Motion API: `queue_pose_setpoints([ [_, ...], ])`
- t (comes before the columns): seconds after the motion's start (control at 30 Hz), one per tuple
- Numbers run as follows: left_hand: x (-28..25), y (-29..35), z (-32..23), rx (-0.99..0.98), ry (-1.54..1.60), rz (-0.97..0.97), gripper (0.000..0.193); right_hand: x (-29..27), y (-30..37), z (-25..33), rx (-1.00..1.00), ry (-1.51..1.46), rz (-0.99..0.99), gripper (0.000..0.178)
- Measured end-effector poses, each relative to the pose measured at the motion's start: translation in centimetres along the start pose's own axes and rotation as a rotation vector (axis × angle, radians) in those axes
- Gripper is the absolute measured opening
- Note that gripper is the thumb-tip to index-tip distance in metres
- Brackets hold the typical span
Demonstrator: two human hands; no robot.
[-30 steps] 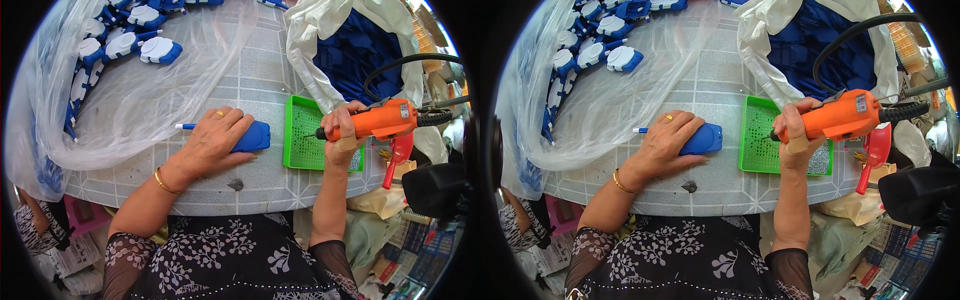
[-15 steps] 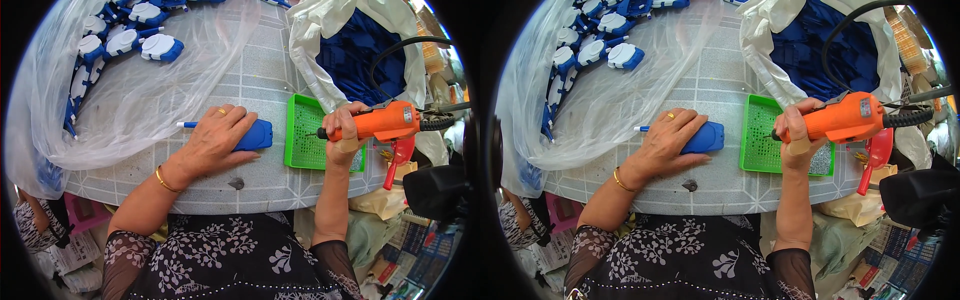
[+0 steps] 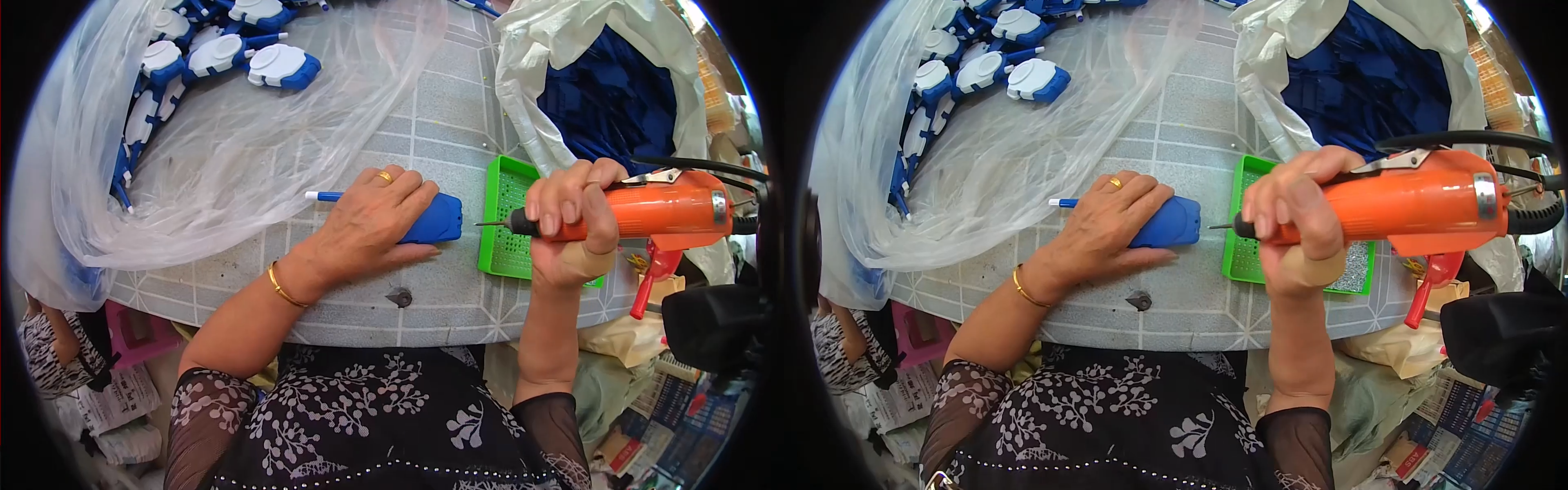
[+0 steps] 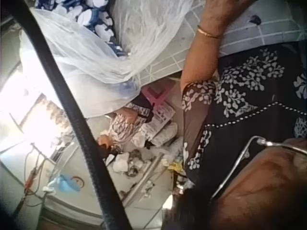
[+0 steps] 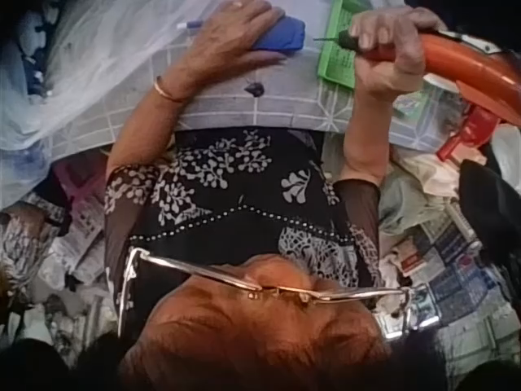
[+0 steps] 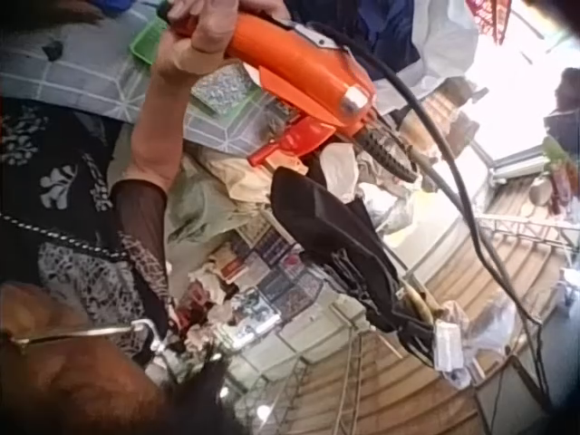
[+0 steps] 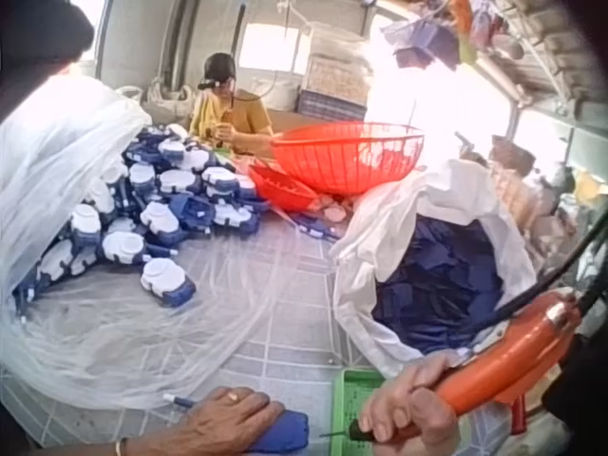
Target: Assembling blue and white plastic components using an electric screwdriver.
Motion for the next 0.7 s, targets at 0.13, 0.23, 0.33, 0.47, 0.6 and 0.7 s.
queue_pose_setpoints([
  [0.13, 0.1, 0.2, 0.2, -0.029, 0.003, 0.024, 0.068, 1.0, 0.2, -1.3, -0.02, -0.007, 0.062, 0.018],
  [0.23, 0.3, 0.2, 0.2, -0.031, 0.0, 0.023, 0.068, 0.8, 0.4, -2.3, -0.013, -0.038, 0.072, 0.02],
  [0.33, 0.2, 0.2, 0.1, -0.003, -0.007, -0.008, 0.065, 0.6, 0.5, -2.7, 0.012, -0.058, 0.032, 0.023],
  [0.47, 0.1, 0.2, 0.1, -0.008, -0.017, -0.002, 0.065, 0.3, 0.5, -2.7, -0.009, -0.036, 0.025, 0.024],
  [0.6, 0.1, 0.1, 0.3, -0.008, -0.015, -0.001, 0.065, 0.2, 0.6, -3.0, -0.01, -0.036, 0.007, 0.025],
  [0.7, 0.2, 0.1, 0.4, -0.008, -0.01, -0.006, 0.065, 0.0, 0.6, -3.0, -0.016, -0.038, 0.004, 0.025],
])
Point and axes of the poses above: each hand's wrist, its own y-axis away from the middle knuckle, its own x-axis out of the palm, z = x × y, the point moved 5 cm from there along -y, towards the middle knuckle, and after that the axes turned 15 degrees about y, right-handed, at the moved point
